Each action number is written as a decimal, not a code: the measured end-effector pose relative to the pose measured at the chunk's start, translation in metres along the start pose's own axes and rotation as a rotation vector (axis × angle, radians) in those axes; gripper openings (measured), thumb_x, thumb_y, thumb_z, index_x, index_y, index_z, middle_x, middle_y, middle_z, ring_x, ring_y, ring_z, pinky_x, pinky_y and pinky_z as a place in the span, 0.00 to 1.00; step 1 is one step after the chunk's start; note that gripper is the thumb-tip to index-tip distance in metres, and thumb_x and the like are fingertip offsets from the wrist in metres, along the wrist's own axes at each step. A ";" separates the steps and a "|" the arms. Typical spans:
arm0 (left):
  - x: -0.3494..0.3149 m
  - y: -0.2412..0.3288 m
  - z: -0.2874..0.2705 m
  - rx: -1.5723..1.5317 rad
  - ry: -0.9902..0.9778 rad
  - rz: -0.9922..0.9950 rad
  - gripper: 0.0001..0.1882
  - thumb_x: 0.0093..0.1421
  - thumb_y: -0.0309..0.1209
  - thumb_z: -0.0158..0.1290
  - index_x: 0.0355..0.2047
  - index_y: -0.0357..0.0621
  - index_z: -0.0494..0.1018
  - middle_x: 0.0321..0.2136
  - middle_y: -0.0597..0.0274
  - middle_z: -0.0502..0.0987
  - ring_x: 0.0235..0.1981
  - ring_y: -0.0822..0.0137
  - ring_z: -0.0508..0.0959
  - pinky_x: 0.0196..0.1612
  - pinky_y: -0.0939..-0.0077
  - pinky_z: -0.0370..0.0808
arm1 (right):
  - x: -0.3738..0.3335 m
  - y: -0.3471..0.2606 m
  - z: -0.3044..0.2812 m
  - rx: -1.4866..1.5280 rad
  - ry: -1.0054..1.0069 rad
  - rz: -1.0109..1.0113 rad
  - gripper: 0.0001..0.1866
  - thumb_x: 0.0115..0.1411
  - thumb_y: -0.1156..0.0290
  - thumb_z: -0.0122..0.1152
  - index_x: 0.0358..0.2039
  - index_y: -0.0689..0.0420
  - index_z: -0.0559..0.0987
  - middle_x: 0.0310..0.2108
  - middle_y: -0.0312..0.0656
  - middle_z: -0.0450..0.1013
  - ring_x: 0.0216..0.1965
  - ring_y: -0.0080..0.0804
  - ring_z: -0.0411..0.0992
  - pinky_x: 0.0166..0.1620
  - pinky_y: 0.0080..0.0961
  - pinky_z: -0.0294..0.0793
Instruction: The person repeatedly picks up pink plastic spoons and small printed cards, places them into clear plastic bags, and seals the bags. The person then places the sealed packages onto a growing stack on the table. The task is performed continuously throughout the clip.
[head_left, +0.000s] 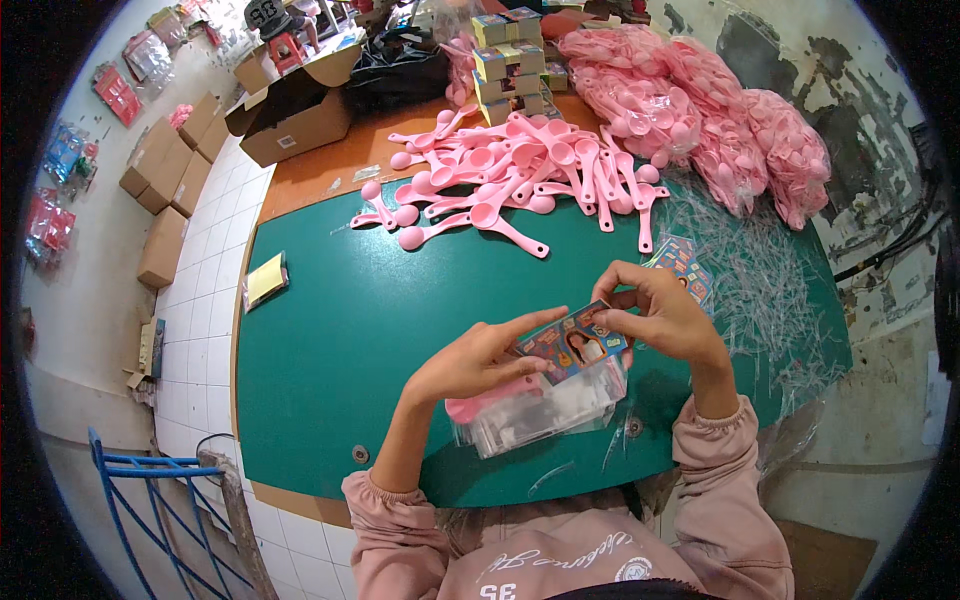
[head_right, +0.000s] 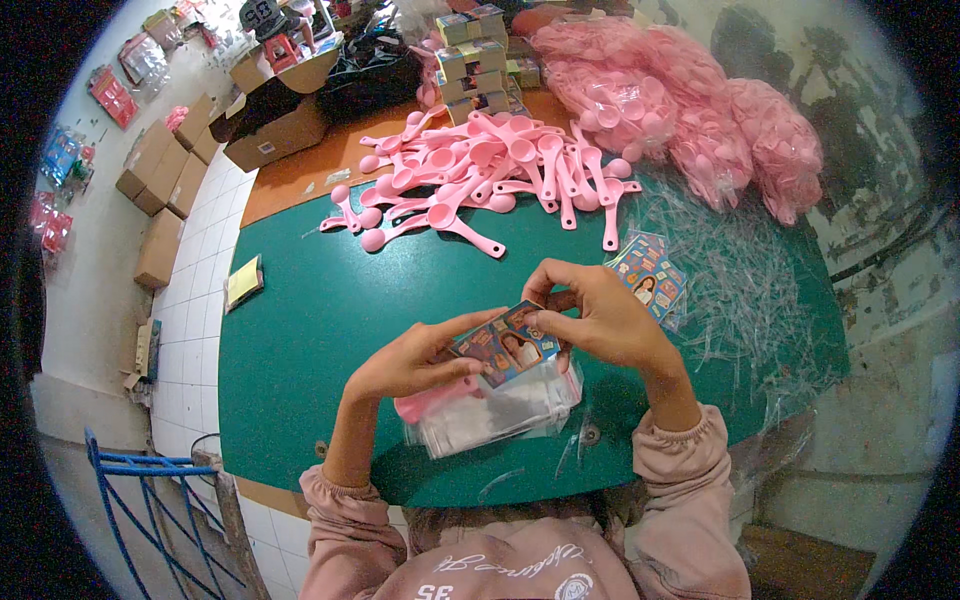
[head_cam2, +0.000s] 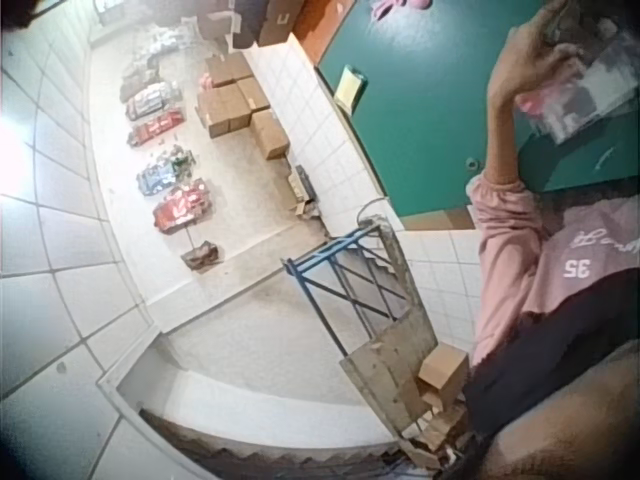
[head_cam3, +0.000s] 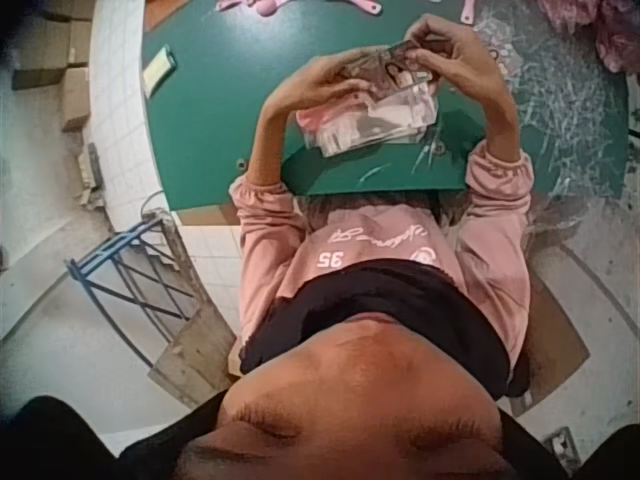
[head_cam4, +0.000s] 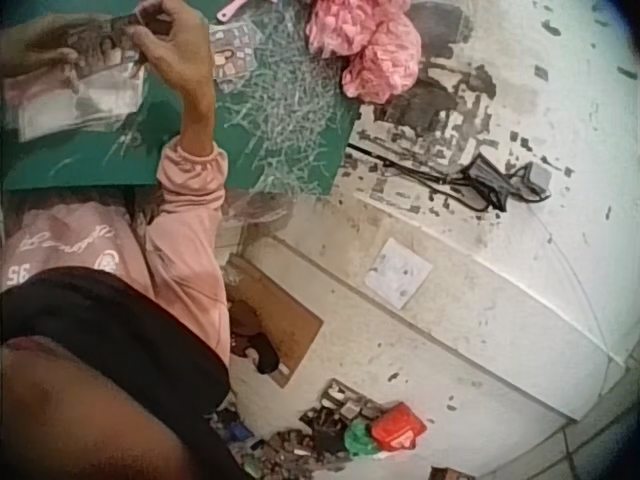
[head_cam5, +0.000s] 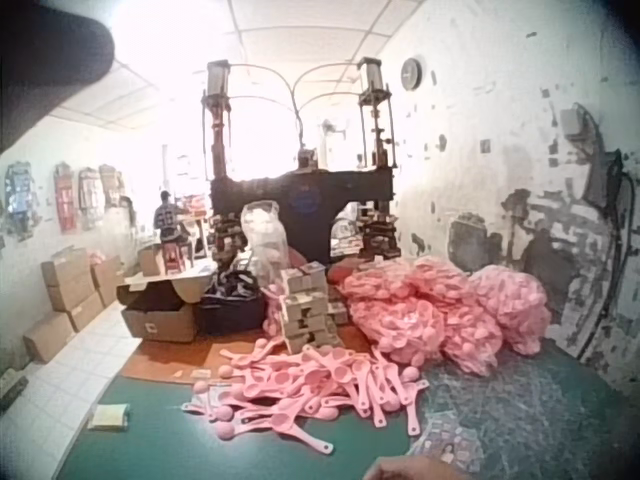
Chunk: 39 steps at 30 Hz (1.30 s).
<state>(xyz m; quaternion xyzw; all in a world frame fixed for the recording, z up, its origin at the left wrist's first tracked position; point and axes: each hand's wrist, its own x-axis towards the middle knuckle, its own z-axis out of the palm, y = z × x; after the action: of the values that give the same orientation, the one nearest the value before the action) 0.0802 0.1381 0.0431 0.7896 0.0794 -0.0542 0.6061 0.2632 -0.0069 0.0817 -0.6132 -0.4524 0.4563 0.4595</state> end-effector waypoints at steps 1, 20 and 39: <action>0.001 -0.007 0.001 0.084 0.021 0.164 0.32 0.57 0.30 0.51 0.60 0.47 0.51 0.36 0.57 0.74 0.32 0.73 0.74 0.38 0.78 0.71 | 0.001 0.003 0.001 -0.023 -0.026 -0.030 0.07 0.52 0.77 0.56 0.31 0.64 0.69 0.26 0.38 0.69 0.25 0.21 0.71 0.20 0.17 0.73; -0.022 -0.025 -0.010 -0.156 -0.009 0.014 0.44 0.54 0.29 0.55 0.62 0.48 0.37 0.36 0.52 0.75 0.33 0.73 0.73 0.34 0.76 0.71 | 0.009 0.025 -0.001 -0.182 0.069 -0.003 0.06 0.46 0.74 0.64 0.24 0.60 0.76 0.17 0.31 0.69 0.23 0.17 0.65 0.27 0.19 0.65; -0.011 -0.025 0.035 -0.796 0.301 -0.128 0.30 0.66 0.41 0.30 0.60 0.55 0.27 0.44 0.40 0.68 0.45 0.53 0.72 0.47 0.62 0.70 | 0.015 0.032 0.026 -0.506 -0.038 -0.479 0.17 0.45 0.69 0.63 0.37 0.58 0.74 0.36 0.46 0.71 0.37 0.40 0.70 0.41 0.30 0.69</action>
<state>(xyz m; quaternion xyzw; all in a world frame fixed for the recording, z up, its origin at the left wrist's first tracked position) 0.0655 0.1096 0.0122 0.4869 0.2307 0.0589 0.8404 0.2447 0.0063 0.0443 -0.5755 -0.6907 0.2201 0.3786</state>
